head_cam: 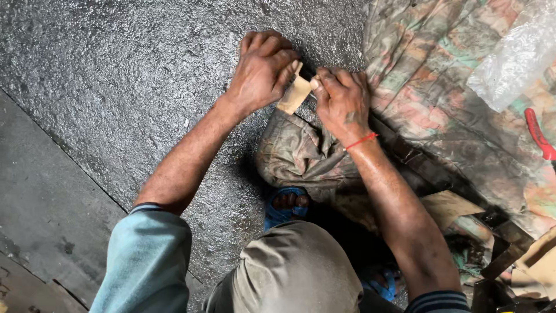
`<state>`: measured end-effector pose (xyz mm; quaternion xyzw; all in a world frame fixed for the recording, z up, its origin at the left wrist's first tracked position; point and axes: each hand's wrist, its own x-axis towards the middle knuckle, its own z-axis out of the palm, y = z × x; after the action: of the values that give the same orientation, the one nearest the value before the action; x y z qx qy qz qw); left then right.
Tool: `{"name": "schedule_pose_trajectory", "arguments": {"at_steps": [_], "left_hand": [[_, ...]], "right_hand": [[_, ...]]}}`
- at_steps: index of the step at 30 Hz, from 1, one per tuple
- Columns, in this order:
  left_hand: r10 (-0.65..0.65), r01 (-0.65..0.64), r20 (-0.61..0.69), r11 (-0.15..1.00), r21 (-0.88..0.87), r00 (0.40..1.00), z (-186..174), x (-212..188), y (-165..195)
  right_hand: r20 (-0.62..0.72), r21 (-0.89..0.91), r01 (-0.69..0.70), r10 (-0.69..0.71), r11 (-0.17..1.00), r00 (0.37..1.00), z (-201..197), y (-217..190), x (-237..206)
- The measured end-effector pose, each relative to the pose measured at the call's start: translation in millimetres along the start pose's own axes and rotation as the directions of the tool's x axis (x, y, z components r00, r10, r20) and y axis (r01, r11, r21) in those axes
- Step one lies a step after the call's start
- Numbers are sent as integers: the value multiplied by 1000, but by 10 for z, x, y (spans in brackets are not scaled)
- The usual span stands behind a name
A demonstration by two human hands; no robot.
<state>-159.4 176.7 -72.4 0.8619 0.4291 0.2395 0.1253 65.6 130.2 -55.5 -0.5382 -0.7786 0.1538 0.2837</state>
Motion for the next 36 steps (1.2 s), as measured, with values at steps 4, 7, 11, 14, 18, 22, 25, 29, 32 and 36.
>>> {"name": "schedule_pose_trajectory", "arguments": {"at_steps": [4,7,11,14,18,22,25,29,32,36], "left_hand": [[59,-48,126,994,-95,990,-76,172,36],[17,7,195,992,-124,981,-91,169,13],[-81,90,63,985,-149,995,11,155,-41],[-168,172,48,982,-77,985,93,260,-45],[-367,398,390,917,1,845,83,527,-44],[-397,445,528,895,39,751,-20,661,-72],[-381,447,557,894,20,738,-70,636,-59],[-308,387,564,922,-22,766,-152,606,-18],[-280,387,592,920,-57,755,-237,630,11],[-285,416,554,901,-124,782,-257,646,43]], "right_hand": [[-29,228,-35,43,973,999,5,35,39],[-36,253,-43,54,967,998,54,6,30],[20,102,-50,48,994,999,95,-20,15],[49,34,-54,52,998,997,94,-28,17],[193,-11,-76,76,997,978,51,-5,74],[342,-30,-46,53,999,938,-75,89,58],[311,27,48,-54,998,949,-269,221,-156],[299,-66,146,-120,987,947,-907,420,-638],[434,-256,263,-133,930,891,-1747,541,-1115],[549,-386,110,132,916,826,-2744,507,-2022]]}}
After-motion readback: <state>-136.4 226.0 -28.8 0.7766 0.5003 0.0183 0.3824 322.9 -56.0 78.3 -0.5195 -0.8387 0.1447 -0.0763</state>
